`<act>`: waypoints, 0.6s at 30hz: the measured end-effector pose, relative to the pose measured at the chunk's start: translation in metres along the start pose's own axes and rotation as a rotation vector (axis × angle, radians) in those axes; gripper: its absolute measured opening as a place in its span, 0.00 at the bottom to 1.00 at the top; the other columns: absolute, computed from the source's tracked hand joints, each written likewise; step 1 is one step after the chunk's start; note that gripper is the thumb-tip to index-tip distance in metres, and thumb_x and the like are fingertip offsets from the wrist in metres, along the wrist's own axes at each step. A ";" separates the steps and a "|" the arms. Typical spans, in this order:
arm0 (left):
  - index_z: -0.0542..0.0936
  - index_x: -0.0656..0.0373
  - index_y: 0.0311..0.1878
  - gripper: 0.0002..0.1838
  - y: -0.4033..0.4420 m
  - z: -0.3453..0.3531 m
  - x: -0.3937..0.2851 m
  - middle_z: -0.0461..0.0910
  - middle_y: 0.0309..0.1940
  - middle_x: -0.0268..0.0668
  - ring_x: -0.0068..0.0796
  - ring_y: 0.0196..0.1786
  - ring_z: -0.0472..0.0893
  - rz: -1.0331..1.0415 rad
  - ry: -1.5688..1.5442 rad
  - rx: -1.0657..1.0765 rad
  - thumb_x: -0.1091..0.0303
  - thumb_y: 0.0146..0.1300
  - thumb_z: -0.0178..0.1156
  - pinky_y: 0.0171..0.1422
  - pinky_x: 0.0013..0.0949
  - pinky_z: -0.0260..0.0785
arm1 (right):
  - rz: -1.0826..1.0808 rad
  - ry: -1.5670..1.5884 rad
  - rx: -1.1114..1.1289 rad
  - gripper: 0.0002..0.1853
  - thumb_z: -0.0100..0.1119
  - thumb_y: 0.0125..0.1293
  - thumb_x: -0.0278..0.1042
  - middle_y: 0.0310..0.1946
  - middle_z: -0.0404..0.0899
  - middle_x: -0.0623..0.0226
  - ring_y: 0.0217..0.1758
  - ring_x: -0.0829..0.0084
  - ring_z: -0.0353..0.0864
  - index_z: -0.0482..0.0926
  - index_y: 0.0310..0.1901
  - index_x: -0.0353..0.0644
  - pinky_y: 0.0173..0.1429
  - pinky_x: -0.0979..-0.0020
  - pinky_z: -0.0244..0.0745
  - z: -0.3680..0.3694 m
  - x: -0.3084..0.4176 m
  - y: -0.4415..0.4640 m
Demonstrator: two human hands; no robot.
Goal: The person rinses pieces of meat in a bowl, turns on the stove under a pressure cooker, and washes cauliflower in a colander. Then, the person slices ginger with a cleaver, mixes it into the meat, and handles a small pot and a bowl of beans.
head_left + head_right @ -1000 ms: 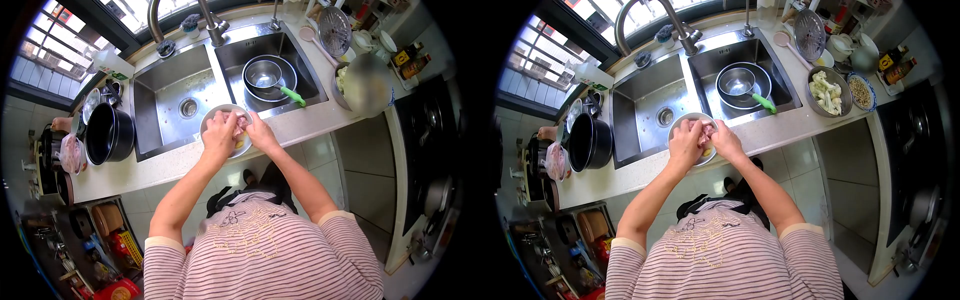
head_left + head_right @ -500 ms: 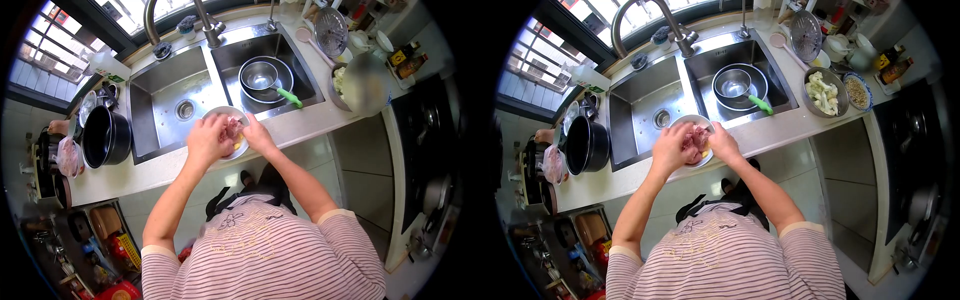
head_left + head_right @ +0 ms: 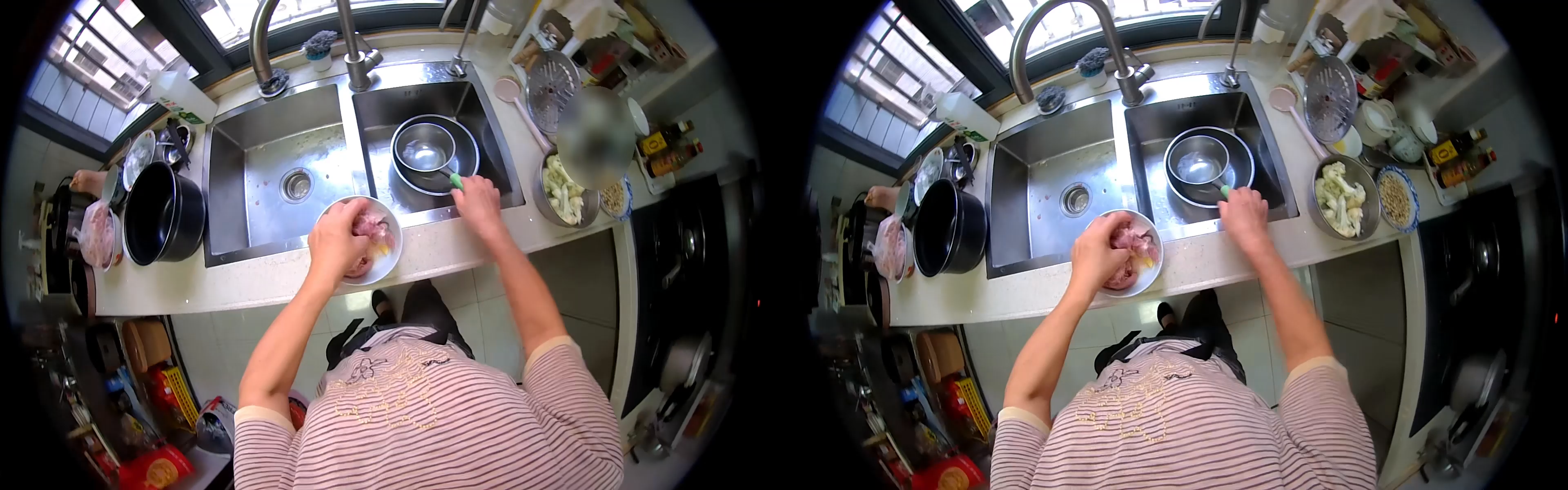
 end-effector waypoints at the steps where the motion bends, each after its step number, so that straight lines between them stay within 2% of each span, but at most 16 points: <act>1: 0.79 0.45 0.46 0.23 0.001 0.001 0.011 0.79 0.39 0.36 0.39 0.42 0.79 -0.048 -0.144 0.029 0.68 0.42 0.66 0.45 0.39 0.72 | 0.039 -0.047 0.182 0.14 0.58 0.57 0.39 0.38 0.78 0.55 0.43 0.55 0.78 0.78 0.40 0.38 0.50 0.58 0.72 0.023 -0.015 0.008; 3: 0.80 0.46 0.45 0.20 0.001 0.001 0.022 0.79 0.40 0.36 0.39 0.42 0.79 -0.150 -0.439 0.077 0.66 0.43 0.66 0.46 0.40 0.72 | 0.089 0.094 0.305 0.13 0.56 0.57 0.33 0.39 0.78 0.50 0.46 0.51 0.78 0.75 0.43 0.37 0.51 0.54 0.72 0.045 -0.027 0.022; 4: 0.82 0.46 0.43 0.18 0.000 0.000 0.023 0.79 0.42 0.37 0.40 0.43 0.79 -0.160 -0.287 0.145 0.63 0.45 0.66 0.47 0.40 0.72 | 0.115 0.118 0.348 0.14 0.55 0.56 0.33 0.39 0.79 0.49 0.46 0.50 0.78 0.75 0.43 0.36 0.51 0.54 0.72 0.053 -0.033 0.029; 5: 0.79 0.48 0.48 0.22 0.000 -0.012 0.004 0.78 0.45 0.40 0.41 0.47 0.77 -0.068 -0.164 0.139 0.66 0.44 0.65 0.51 0.39 0.70 | 0.142 0.140 0.390 0.15 0.55 0.55 0.32 0.38 0.79 0.47 0.47 0.49 0.78 0.74 0.44 0.35 0.52 0.54 0.71 0.060 -0.038 0.035; 6: 0.76 0.51 0.53 0.27 -0.004 -0.019 -0.015 0.76 0.49 0.43 0.42 0.50 0.75 0.022 -0.041 0.137 0.69 0.44 0.64 0.55 0.38 0.69 | 0.082 0.208 0.331 0.16 0.54 0.52 0.28 0.34 0.79 0.48 0.37 0.53 0.81 0.72 0.44 0.33 0.42 0.57 0.75 0.062 -0.036 0.044; 7: 0.73 0.53 0.58 0.31 -0.009 -0.020 -0.029 0.75 0.52 0.45 0.43 0.54 0.73 0.111 0.079 0.136 0.72 0.44 0.63 0.58 0.38 0.67 | 0.199 0.443 0.479 0.16 0.54 0.51 0.26 0.33 0.79 0.49 0.32 0.57 0.80 0.71 0.44 0.32 0.36 0.60 0.75 0.078 -0.046 0.043; 8: 0.72 0.50 0.59 0.34 -0.014 -0.012 -0.030 0.71 0.55 0.46 0.47 0.58 0.68 0.197 0.204 0.059 0.69 0.43 0.64 0.58 0.40 0.66 | 0.318 0.673 0.627 0.16 0.54 0.51 0.25 0.32 0.79 0.50 0.28 0.61 0.79 0.70 0.43 0.32 0.31 0.62 0.74 0.081 -0.045 0.040; 9: 0.72 0.48 0.59 0.34 -0.017 -0.006 -0.032 0.71 0.55 0.47 0.49 0.57 0.69 0.182 0.301 0.040 0.68 0.42 0.65 0.56 0.41 0.67 | 0.441 0.899 0.776 0.16 0.53 0.50 0.24 0.31 0.79 0.51 0.23 0.65 0.79 0.70 0.43 0.32 0.26 0.65 0.73 0.086 -0.040 0.035; 10: 0.72 0.47 0.59 0.34 -0.018 0.001 -0.037 0.70 0.55 0.47 0.50 0.56 0.69 0.166 0.400 0.021 0.68 0.41 0.65 0.53 0.42 0.68 | 0.512 1.053 0.862 0.16 0.52 0.48 0.20 0.26 0.76 0.57 0.16 0.75 0.71 0.68 0.42 0.33 0.16 0.72 0.64 0.093 -0.041 0.034; 11: 0.72 0.46 0.58 0.35 -0.018 0.007 -0.042 0.70 0.55 0.47 0.52 0.55 0.69 0.149 0.500 0.004 0.67 0.40 0.66 0.51 0.43 0.69 | 0.574 1.198 0.814 0.14 0.52 0.47 0.19 0.21 0.74 0.59 0.15 0.75 0.70 0.68 0.39 0.35 0.13 0.73 0.61 0.095 -0.043 0.037; 12: 0.74 0.44 0.53 0.31 -0.015 0.009 -0.045 0.71 0.48 0.44 0.51 0.48 0.71 0.160 0.466 -0.042 0.66 0.39 0.66 0.41 0.43 0.71 | 0.532 1.170 0.830 0.13 0.54 0.48 0.19 0.21 0.73 0.62 0.15 0.76 0.70 0.68 0.38 0.36 0.14 0.74 0.61 0.095 -0.045 0.038; 14: 0.74 0.45 0.49 0.28 -0.008 0.019 -0.026 0.71 0.43 0.42 0.48 0.45 0.71 0.089 0.364 -0.070 0.67 0.39 0.66 0.37 0.42 0.71 | 0.466 1.067 0.856 0.14 0.56 0.47 0.19 0.21 0.71 0.64 0.14 0.77 0.69 0.69 0.38 0.37 0.14 0.75 0.61 0.092 -0.045 0.035; 15: 0.75 0.45 0.47 0.25 -0.006 0.018 -0.026 0.71 0.39 0.40 0.45 0.42 0.72 0.092 0.338 -0.102 0.68 0.39 0.65 0.34 0.40 0.71 | 0.436 1.046 0.801 0.23 0.55 0.46 0.18 0.20 0.71 0.64 0.14 0.76 0.69 0.69 0.49 0.33 0.15 0.75 0.62 0.082 -0.043 0.033; 16: 0.75 0.45 0.44 0.22 -0.004 0.017 -0.026 0.71 0.35 0.37 0.43 0.39 0.72 0.095 0.313 -0.134 0.69 0.40 0.65 0.32 0.39 0.71 | 0.427 1.074 0.740 0.28 0.55 0.46 0.18 0.21 0.71 0.63 0.14 0.75 0.69 0.67 0.54 0.32 0.15 0.74 0.62 0.071 -0.041 0.028; 18: 0.76 0.45 0.44 0.21 0.002 0.015 -0.021 0.72 0.35 0.36 0.42 0.39 0.73 0.037 0.306 -0.098 0.69 0.42 0.64 0.33 0.39 0.71 | 0.372 1.132 0.683 0.35 0.54 0.46 0.18 0.22 0.72 0.63 0.15 0.75 0.70 0.62 0.61 0.31 0.17 0.74 0.62 0.042 -0.037 0.021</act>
Point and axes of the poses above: each hand's wrist, its own y-axis towards the middle knuckle, its own z-axis out of the palm, x = y × z, the point moved 9 cm from there along y, towards the middle knuckle
